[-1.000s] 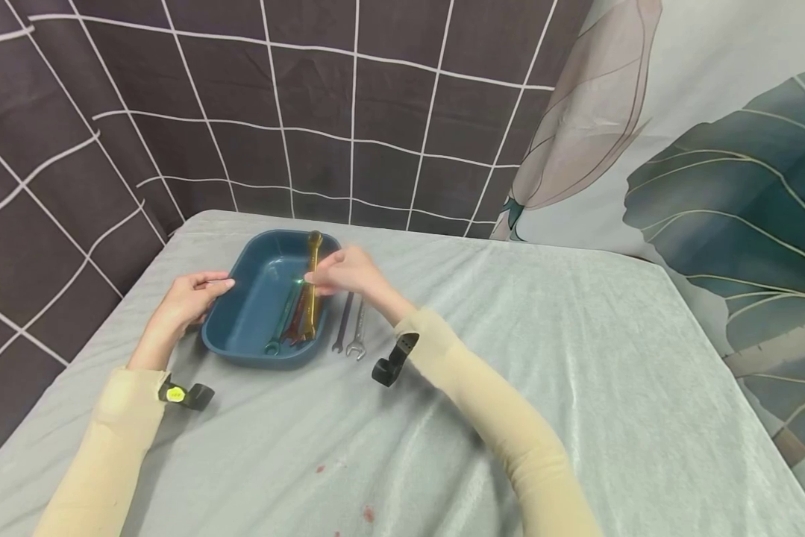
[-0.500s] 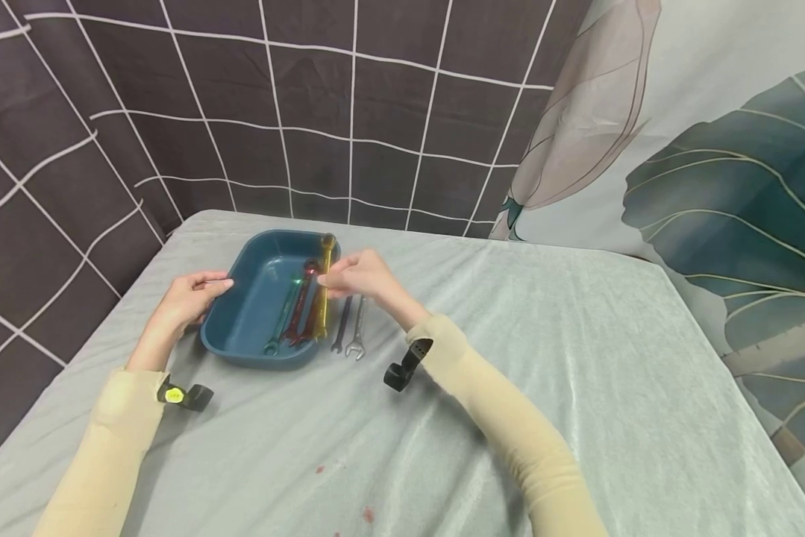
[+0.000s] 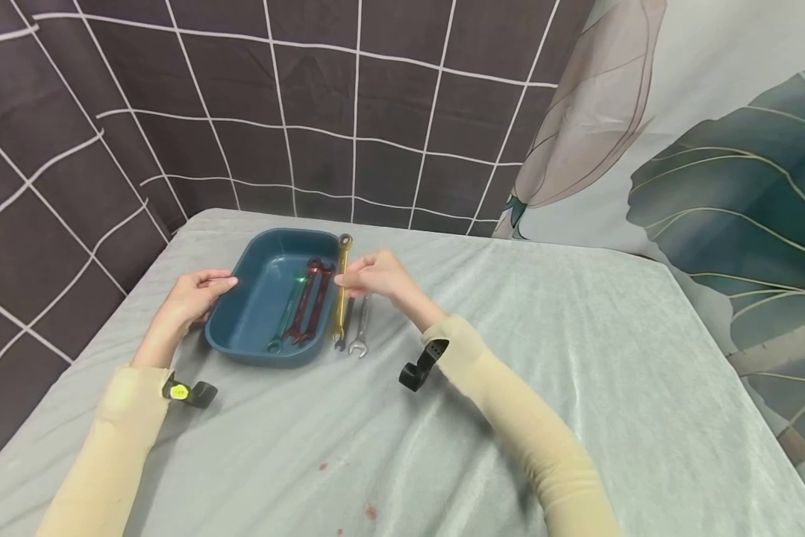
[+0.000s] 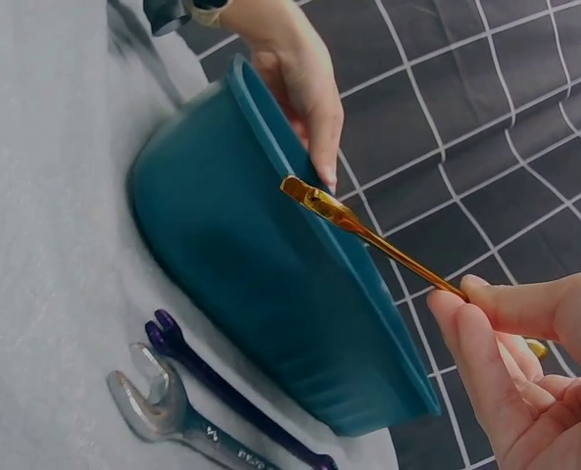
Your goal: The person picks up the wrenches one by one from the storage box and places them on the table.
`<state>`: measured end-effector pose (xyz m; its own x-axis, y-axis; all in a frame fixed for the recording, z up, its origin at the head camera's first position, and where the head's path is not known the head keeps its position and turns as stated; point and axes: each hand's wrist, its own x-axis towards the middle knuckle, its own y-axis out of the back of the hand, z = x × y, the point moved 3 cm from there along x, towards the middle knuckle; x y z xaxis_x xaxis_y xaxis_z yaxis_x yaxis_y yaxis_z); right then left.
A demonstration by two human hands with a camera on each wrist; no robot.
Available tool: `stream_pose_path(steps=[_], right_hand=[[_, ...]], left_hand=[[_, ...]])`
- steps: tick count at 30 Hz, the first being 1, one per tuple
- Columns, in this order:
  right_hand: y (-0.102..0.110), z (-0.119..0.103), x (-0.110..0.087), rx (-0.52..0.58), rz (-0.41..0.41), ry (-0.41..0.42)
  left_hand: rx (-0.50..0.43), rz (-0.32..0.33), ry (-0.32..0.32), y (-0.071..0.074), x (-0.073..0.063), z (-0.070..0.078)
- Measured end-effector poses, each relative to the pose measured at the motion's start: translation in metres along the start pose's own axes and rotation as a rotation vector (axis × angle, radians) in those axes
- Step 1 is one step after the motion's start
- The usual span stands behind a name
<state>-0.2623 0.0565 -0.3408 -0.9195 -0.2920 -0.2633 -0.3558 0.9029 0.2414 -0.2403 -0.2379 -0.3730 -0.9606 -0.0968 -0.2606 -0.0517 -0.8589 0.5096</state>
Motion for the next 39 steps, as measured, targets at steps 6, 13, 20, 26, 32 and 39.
stream_pose_path(steps=[6,13,20,26,32,39], right_hand=[[0.005,0.009,0.000,0.016,0.008,-0.023],[0.010,0.020,-0.002,0.024,-0.007,-0.071],[0.018,0.032,-0.002,0.053,-0.017,-0.103],[0.023,0.041,-0.004,0.051,-0.022,-0.147],[0.028,0.049,-0.003,0.038,-0.015,-0.176],[0.031,0.057,0.001,0.069,-0.020,-0.220]], left_hand=[[-0.010,0.006,-0.014,0.000,0.001,0.001],[-0.010,-0.004,-0.005,0.000,-0.002,0.000],[-0.018,-0.003,-0.017,0.000,0.000,-0.001],[-0.011,0.001,-0.013,0.000,0.000,-0.001],[-0.006,0.003,-0.018,0.000,0.000,-0.001],[0.005,0.008,-0.022,0.000,0.001,-0.002]])
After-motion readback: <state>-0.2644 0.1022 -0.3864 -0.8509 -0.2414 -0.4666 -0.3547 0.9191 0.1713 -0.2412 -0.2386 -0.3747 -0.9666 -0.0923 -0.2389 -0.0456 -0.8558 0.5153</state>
